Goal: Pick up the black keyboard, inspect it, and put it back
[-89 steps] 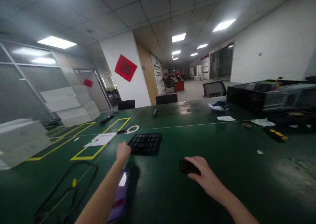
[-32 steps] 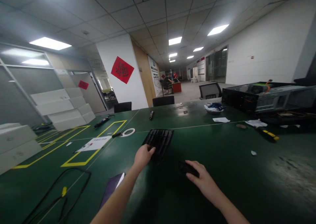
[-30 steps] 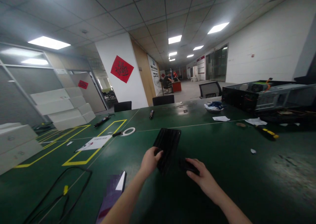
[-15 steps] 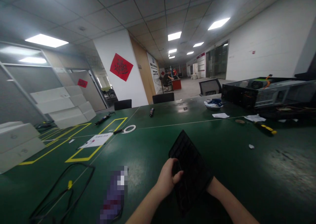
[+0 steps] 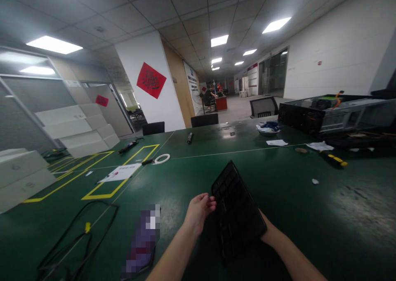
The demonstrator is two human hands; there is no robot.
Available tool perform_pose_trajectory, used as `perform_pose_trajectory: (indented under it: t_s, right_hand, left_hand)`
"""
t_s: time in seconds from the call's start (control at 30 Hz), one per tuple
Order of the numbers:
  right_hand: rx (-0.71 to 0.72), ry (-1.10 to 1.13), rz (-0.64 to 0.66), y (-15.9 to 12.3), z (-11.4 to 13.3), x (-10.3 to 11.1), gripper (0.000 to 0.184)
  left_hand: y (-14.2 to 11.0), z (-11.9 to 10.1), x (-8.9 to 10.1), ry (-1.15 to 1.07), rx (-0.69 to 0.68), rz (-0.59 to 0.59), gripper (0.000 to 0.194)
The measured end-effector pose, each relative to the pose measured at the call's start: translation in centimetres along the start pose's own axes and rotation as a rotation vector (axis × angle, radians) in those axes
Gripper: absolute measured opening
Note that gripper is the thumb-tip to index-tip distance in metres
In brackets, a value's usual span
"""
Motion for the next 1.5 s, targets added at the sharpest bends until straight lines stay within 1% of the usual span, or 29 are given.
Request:
perform_pose_trajectory:
  t_s: [0.03,0.13,0.23,0.37,0.5,0.67,0.73,0.83,0.9,0.93,1.03,1.1,1.17,1.23,1.3,1.37,1.43,1.5]
  right_hand:
    - [-0.015,0.011,0.012,0.2,-0.4,0.0,0.039]
    - [-0.071,0.059,0.016,0.8,-1.4,-0.1,0.044]
    - [-0.068,0.028,0.032,1.2,-1.8,-0.1,0.043]
    - [-0.087,0.068,0.013,1.0,-1.5,0.0,0.042]
    - [-0.089,0.143,0.028,0.5,-1.0,0.0,0.043]
    - [-0.094,0.157,0.042,0.6,-1.1,0.0,0.040]
    - [-0.092,0.160,0.029,0.5,-1.0,0.0,0.039]
    - [-0.077,0.130,0.002,0.3,-0.6,0.1,0.037]
    - [-0.083,0.106,-0.019,0.1,-0.3,0.3,0.035]
    - [-0.092,0.106,-0.029,0.0,-0.2,0.3,0.034]
    - [-0.142,0.197,-0.060,-0.1,0.1,0.2,0.031]
    - [-0.182,0.261,-0.086,-0.3,0.3,0.1,0.029]
    - [-0.198,0.269,-0.114,-0.6,0.6,0.0,0.028]
    - [-0.187,0.243,-0.134,-0.8,0.9,0.0,0.028]
    - [-0.180,0.232,-0.116,-0.9,1.0,0.1,0.029]
    - [-0.187,0.212,-0.071,-0.7,0.8,0.1,0.030]
    - [-0.188,0.188,-0.045,-0.6,0.7,0.2,0.030]
    - [-0.177,0.175,-0.051,-0.5,0.6,0.2,0.029]
  left_hand:
    - [-0.3,-0.1,-0.1,0.049,-0.016,0.067,0.006]
    - [-0.9,-0.3,-0.3,0.210,-0.038,0.256,0.019]
    - [-1.1,-0.5,-0.1,0.269,0.000,0.329,0.022]
    - [-0.9,-0.3,0.1,0.270,0.062,0.384,0.021]
    - [-0.7,0.1,-0.1,0.290,0.050,0.391,0.024]
    - [-0.6,0.5,-0.4,0.351,0.021,0.372,0.023]
    - [-0.7,0.6,-0.5,0.393,-0.045,0.359,0.019]
    - [-1.0,0.5,-0.4,0.482,-0.269,0.335,0.006]
    - [-1.1,0.3,-0.4,0.560,-0.420,0.332,0.006]
    - [-1.1,0.2,-0.3,0.603,-0.467,0.340,0.007]
    - [-1.0,0.2,-0.3,0.731,-0.535,0.348,0.007]
    - [-0.8,0.3,-0.4,0.826,-0.572,0.296,0.008]
    - [-0.8,0.4,-0.6,0.941,-0.611,0.223,0.019]
    - [-1.0,0.4,-0.7,1.052,-0.653,0.180,0.031]
    - [-1.4,0.1,-0.7,1.094,-0.720,0.158,0.032]
    - [-1.9,-0.4,-0.7,1.083,-0.781,0.205,0.022]
    - [-2.1,-0.7,-0.6,1.074,-0.805,0.304,0.013]
    - [-2.0,-0.7,-0.7,1.104,-0.810,0.366,0.011]
Point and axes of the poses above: each hand's wrist, its own y-axis towards the middle knuckle, its own x-axis out of the back of the hand, z = x × y, the point moved 1 cm from there along y, towards the middle knuckle, and after that the axes turned 7 degrees about -z, right-handed, at the moved point
